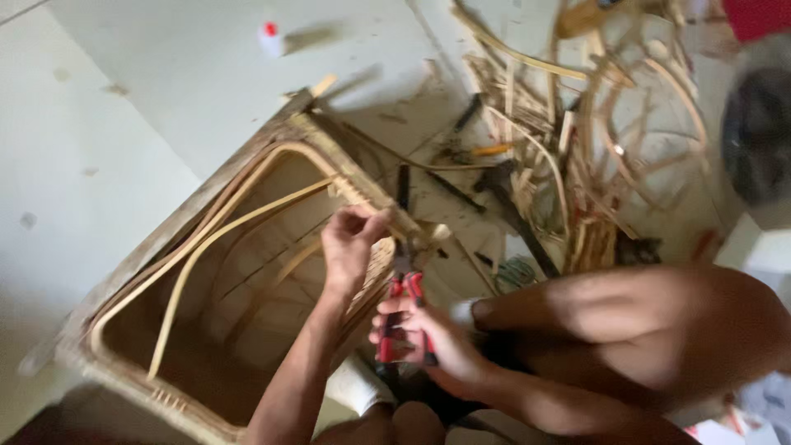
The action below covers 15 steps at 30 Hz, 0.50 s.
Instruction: The person applies glue to the rim of a rectangular basket frame, then inserts and secures a curved bamboo strip along the edge using a hammer and pliers. They trim excess material and adjust the strip to fit the frame.
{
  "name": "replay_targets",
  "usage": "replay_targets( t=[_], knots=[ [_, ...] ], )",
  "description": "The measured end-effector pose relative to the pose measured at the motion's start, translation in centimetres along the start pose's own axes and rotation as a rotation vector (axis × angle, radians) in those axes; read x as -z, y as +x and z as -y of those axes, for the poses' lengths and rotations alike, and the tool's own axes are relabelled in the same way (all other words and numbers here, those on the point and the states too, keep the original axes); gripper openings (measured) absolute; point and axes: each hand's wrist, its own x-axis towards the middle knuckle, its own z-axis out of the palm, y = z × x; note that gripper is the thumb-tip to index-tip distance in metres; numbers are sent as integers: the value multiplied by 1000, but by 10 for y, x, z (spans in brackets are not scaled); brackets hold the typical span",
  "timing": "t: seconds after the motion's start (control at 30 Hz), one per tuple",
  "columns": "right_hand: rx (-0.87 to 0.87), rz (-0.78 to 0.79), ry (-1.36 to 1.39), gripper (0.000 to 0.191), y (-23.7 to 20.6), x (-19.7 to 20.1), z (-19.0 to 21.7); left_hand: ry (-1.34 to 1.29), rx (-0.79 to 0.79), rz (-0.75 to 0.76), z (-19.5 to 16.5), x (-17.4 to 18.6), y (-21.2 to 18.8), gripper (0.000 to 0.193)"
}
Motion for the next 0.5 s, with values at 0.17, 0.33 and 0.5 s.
replay_targets(
  t=[0.17,0.33,0.5],
  knots=[
    [-24,218,-1173,43,-72,14,95,894,-213,119,-28,50,-90,44],
    [-199,-428,-597,58,-66,42,202,1696,-509,52,-14,96,-161,69],
    [375,-112,-2376,62,-15,25,249,1514,-486,71,-14,93,-157,58]
  ],
)
